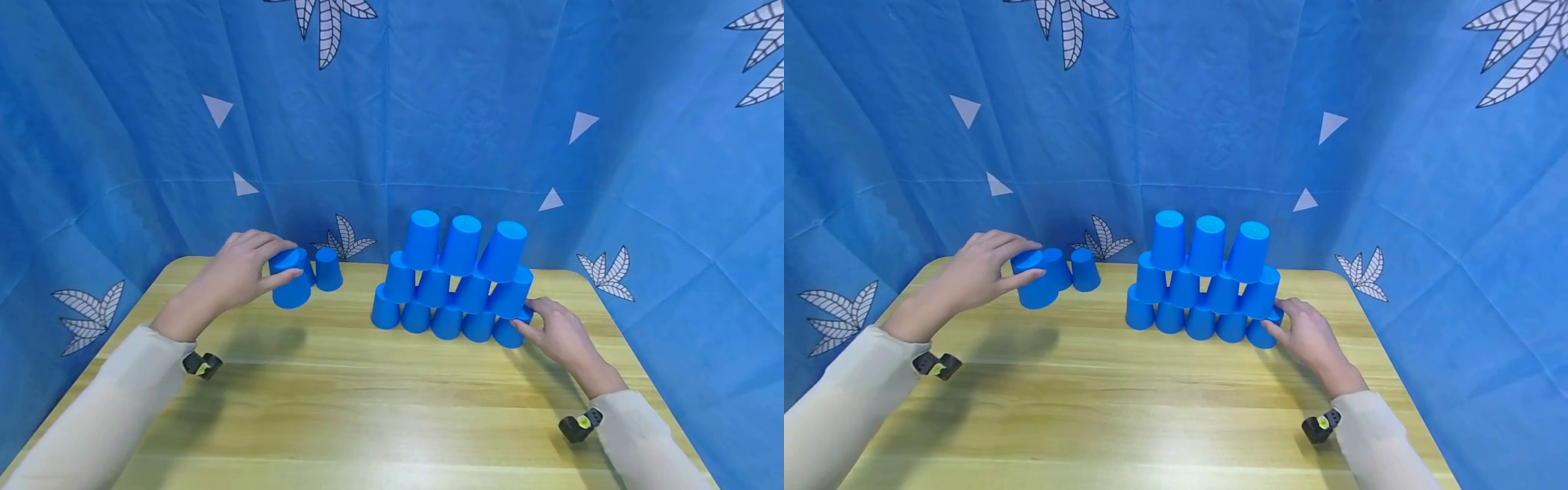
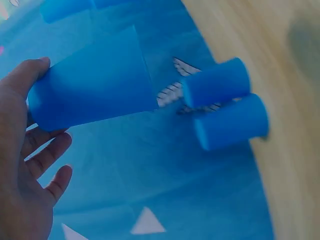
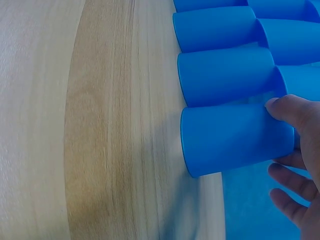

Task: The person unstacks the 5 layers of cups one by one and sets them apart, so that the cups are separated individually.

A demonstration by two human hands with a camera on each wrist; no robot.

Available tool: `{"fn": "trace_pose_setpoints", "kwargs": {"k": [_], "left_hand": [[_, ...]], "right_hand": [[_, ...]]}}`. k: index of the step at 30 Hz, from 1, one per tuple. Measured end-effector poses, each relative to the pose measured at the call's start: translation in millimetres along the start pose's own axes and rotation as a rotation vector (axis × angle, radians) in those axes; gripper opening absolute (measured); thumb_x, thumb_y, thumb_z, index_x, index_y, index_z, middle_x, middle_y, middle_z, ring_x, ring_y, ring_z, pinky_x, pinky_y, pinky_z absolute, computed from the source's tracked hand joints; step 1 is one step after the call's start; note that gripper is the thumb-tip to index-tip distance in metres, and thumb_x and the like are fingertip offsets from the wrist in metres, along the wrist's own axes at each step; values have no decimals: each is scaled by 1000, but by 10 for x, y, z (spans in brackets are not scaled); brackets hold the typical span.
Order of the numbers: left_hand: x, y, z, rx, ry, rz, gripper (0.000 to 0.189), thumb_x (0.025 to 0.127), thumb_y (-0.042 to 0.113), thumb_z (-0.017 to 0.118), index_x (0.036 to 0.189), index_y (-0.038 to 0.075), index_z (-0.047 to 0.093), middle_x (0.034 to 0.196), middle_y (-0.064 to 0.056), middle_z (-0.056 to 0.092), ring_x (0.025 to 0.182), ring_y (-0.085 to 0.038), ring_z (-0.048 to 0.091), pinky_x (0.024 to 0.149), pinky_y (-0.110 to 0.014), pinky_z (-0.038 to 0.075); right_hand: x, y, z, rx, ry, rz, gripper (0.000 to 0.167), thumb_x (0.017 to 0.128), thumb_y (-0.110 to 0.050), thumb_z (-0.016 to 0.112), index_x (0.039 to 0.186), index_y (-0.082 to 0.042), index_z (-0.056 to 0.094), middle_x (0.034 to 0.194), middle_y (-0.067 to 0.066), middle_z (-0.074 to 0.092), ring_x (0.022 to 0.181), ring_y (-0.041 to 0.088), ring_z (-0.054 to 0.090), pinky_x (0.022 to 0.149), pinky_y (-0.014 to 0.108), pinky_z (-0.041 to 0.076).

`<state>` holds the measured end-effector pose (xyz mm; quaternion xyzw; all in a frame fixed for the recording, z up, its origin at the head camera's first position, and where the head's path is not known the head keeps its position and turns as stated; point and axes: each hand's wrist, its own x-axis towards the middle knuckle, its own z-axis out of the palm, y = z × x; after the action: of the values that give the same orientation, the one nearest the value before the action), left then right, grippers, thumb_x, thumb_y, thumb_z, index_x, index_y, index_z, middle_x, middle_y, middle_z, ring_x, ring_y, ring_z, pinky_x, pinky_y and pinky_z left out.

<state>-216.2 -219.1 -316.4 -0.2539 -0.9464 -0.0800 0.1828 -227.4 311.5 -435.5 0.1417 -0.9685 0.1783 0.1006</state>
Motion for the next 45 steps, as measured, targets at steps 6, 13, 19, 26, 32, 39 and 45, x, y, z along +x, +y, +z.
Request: {"fn": "trace_pose_setpoints", "kwargs": {"k": [6,13,19,26,32,39,45], "left_hand": [[-101,-210,161,1,-59,-106,50,91,42,69,124,5,65,119,-18,63,114,-39,52,92,-57,38],[-187,-472,378,14,-103,-183,53,93,43,66,127,2,61,123,-21,60,115,-43,50,92,-59,38],[-223,-655,536,36,-120,-213,52,94,40,64,127,0,60,123,-24,59,115,-45,50,92,-62,38],[-220,-894,736,36,-157,-273,52,97,40,60,129,-1,58,126,-26,56,118,-47,48,96,-65,35],[-140,-1032,841,7,-182,-341,57,98,42,57,132,-3,53,132,-28,51,122,-49,43,98,-66,32],[-5,-1119,973,-11,-169,-371,59,98,43,57,135,-2,51,134,-27,50,123,-48,42,98,-67,31],[56,-1143,1109,-13,-158,-393,58,97,41,58,135,-2,50,133,-28,50,123,-49,43,96,-66,34]], "right_hand": [[9,-8,-3,-2,1,4,59,93,-41,66,127,7,58,122,28,60,113,48,56,92,65,43],[2,-8,-6,7,-6,13,58,93,-39,67,127,7,57,123,27,60,113,47,56,92,64,43],[6,-12,-5,9,-1,9,57,93,-39,66,126,7,58,121,27,61,112,47,57,92,64,44],[18,-30,-3,7,10,8,54,93,-36,68,125,7,59,120,26,62,111,46,58,91,62,45],[17,-37,-12,5,6,11,55,93,-36,68,126,7,58,120,26,61,111,46,57,92,63,44],[8,-22,-9,7,7,9,56,93,-37,67,125,7,58,120,26,61,111,46,58,92,63,44],[1,-19,13,9,10,12,55,93,-37,67,125,7,59,120,26,62,110,46,58,91,63,44]]}}
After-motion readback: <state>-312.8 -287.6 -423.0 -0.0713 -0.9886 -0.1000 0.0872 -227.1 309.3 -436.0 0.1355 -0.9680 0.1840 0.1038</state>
